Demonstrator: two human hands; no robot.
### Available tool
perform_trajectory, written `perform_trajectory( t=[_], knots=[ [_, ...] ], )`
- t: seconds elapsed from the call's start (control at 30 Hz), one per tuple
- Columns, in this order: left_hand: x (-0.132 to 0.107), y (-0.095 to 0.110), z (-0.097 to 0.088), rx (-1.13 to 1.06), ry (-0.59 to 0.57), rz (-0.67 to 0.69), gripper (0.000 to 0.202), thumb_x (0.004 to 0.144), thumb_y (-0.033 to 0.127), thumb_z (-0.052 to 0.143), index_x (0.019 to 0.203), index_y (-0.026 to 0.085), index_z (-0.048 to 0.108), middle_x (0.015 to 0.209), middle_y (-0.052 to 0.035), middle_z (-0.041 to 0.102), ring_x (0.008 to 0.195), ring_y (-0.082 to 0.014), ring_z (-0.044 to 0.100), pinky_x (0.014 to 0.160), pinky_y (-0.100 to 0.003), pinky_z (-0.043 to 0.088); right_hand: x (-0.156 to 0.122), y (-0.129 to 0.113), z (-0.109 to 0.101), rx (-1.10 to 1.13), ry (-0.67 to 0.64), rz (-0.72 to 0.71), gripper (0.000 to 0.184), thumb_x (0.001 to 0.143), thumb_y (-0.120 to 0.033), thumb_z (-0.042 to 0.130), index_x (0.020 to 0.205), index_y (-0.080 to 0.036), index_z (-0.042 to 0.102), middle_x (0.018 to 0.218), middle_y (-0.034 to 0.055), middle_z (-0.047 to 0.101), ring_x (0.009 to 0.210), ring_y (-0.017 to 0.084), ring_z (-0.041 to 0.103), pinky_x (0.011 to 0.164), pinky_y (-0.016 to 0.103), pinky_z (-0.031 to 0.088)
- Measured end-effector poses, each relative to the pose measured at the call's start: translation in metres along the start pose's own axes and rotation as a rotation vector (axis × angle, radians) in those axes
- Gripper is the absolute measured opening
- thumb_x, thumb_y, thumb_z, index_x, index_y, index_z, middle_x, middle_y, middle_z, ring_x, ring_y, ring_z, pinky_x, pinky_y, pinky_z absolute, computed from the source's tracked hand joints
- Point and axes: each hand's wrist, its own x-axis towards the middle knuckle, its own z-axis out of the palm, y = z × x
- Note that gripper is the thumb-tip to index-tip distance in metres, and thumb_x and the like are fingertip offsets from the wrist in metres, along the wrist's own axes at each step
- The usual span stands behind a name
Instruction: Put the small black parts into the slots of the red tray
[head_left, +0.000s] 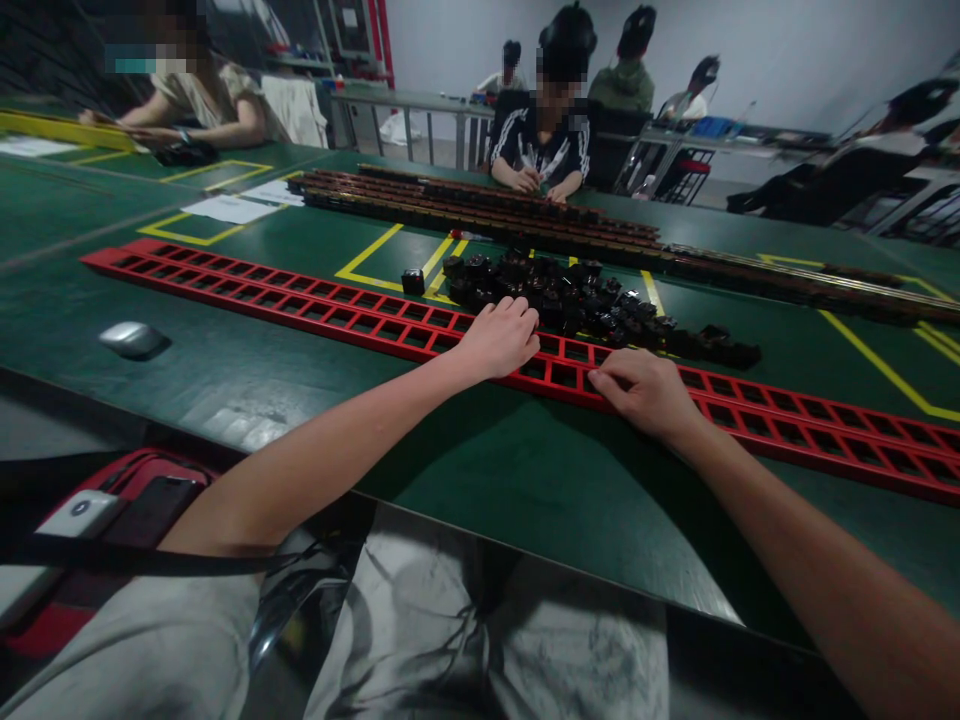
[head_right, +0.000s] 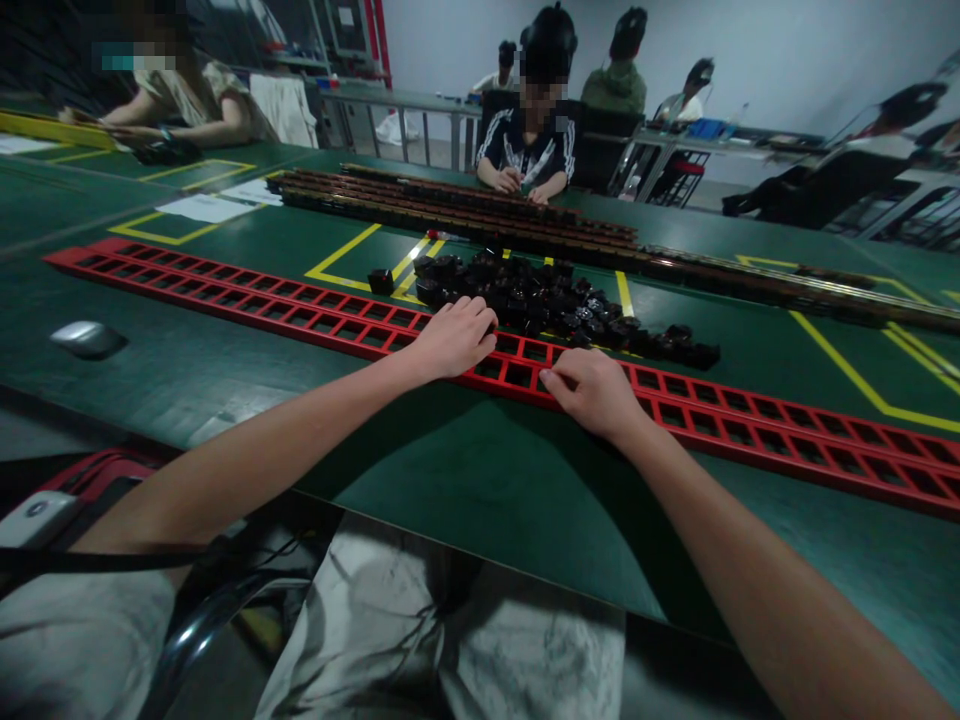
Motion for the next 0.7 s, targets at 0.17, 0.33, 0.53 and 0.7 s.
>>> perform_trajectory(
  t=[0.17, 0.33, 0.53, 0.7],
  knots=[
    [0.0007, 0.0026, -0.0011, 0.015, -0.004, 0.007, 0.028, 0.099, 0.027, 0.04, 0.111, 0.013, 0.061, 0.114, -0.0116, 0.059, 0.107, -0.0258, 0.053, 0.089, -0.038, 0.046, 0.0003, 0.0002, -0.0006, -0.007, -0.001, 0.009, 0.033, 0.094, -0.031, 0.051, 0.063, -0.02, 0.053, 0.066, 0.0041, 0.06, 0.063, 0.017, 0.053, 0.065, 0.032, 0.039],
    [0.0004, 0.0025, -0.0003, 0.031, 0.019, 0.02, 0.03, 0.101, 0.026, 0.037, 0.111, 0.012, 0.062, 0.113, -0.0115, 0.059, 0.106, -0.025, 0.053, 0.089, -0.037, 0.046, 0.0011, -0.0004, -0.0006, -0.001, 0.0, 0.014, 0.032, 0.094, -0.032, 0.051, 0.064, -0.02, 0.054, 0.066, 0.0044, 0.061, 0.063, 0.018, 0.054, 0.066, 0.033, 0.04],
    [0.0, 0.0015, 0.0012, 0.011, 0.029, 0.025, 0.029, 0.101, 0.026, 0.038, 0.116, 0.016, 0.061, 0.114, -0.0095, 0.06, 0.106, -0.0243, 0.054, 0.087, -0.036, 0.046, 0.0014, 0.0001, 0.0006, 0.007, 0.0, 0.024, 0.033, 0.094, -0.032, 0.051, 0.064, -0.02, 0.055, 0.067, 0.0048, 0.061, 0.064, 0.018, 0.054, 0.067, 0.033, 0.04],
    [-0.0004, 0.0008, 0.0019, -0.008, 0.011, 0.029, 0.032, 0.102, 0.027, 0.035, 0.116, 0.016, 0.061, 0.116, -0.0098, 0.06, 0.107, -0.0241, 0.054, 0.089, -0.037, 0.045, 0.0011, 0.0002, 0.0006, 0.005, 0.001, 0.022, 0.033, 0.094, -0.033, 0.051, 0.063, -0.02, 0.054, 0.066, 0.0042, 0.06, 0.063, 0.018, 0.053, 0.065, 0.032, 0.039]
  ],
)
